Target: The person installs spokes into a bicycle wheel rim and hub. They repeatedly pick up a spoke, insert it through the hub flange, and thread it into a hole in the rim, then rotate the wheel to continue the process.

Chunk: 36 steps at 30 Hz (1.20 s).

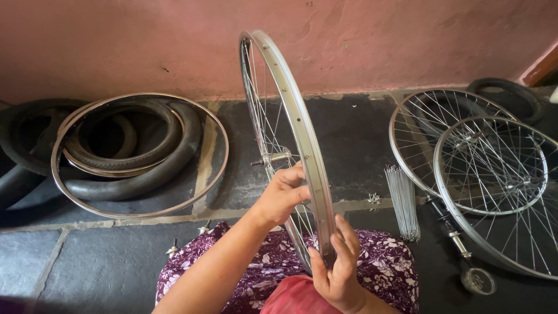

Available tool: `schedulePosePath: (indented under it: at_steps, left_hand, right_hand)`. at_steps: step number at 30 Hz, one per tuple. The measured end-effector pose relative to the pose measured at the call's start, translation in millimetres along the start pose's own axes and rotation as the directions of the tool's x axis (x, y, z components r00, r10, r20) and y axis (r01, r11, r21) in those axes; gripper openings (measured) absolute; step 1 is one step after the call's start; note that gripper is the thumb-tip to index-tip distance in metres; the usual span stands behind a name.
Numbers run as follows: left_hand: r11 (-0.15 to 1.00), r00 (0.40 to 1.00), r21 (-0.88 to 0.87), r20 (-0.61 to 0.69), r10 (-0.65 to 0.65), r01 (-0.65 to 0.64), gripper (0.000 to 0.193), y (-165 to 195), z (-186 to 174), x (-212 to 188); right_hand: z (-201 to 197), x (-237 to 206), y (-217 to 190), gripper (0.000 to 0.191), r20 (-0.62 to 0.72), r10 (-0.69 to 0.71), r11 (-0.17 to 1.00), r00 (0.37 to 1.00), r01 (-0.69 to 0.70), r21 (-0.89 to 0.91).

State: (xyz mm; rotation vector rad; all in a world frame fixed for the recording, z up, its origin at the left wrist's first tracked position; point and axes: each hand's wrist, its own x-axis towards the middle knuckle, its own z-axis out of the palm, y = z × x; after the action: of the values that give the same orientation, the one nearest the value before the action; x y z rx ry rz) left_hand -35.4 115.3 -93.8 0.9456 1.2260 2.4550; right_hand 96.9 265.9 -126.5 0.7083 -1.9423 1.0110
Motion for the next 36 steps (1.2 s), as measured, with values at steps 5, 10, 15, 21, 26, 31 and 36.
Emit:
schedulePosePath:
  at_steps: [5, 10, 15, 21, 26, 31, 36]
  left_hand:
    - [0.990, 1.000, 0.141, -0.014, -0.008, 0.010, 0.019, -1.5, 0.4, -0.3]
    - [0.957, 0.997, 0.286, 0.072, 0.024, -0.044, 0.027, 24.8, 13.2, 2.7]
    - [0.875, 0.959, 0.480, -0.271, 0.088, 0.056, 0.048, 53.4, 33.3, -5.9]
    - [0.277, 0.858, 0.961, -0.159, 0.488, 0.020, 0.070, 87.3, 48.4, -32.4]
    - [0.206, 0.853, 0.972, -0.199, 0.483, 0.111, 0.088, 98.1, 47.1, -35.0]
    - [0.137, 0.865, 0.988, -0.136, 0.484, 0.078, 0.090, 96.2, 40.5, -34.1]
    - [0.158, 0.866, 0.979, -0.191, 0.462, 0.132, 0.090, 101.2, 42.6, -44.8]
  right_hand:
    - [0.3, 2.0, -1.6, 0.073, 0.004, 0.014, 0.999, 1.000, -0.014, 0.031]
    - [5.4, 4.8, -6.1, 0.079, 0.086, 0.205, 0.884, 0.975, -0.222, 0.411]
    - [20.4, 14.5, 6.0, 0.074, 0.335, 0.351, 0.658, 0.874, -0.485, 0.576]
    - [74.0, 18.9, 10.9, 0.073, 0.552, 0.248, 0.533, 0.796, -0.588, 0.608]
    - [115.1, -3.9, 25.4, 0.065, 0.521, -0.054, 0.802, 0.852, -0.274, 0.531]
    - [131.2, -47.4, 78.0, 0.057, 0.695, -0.393, 0.919, 0.603, 0.222, 0.327]
    - [120.7, -72.5, 115.5, 0.039, 0.507, -0.622, 0.743, 0.597, 0.654, 0.142]
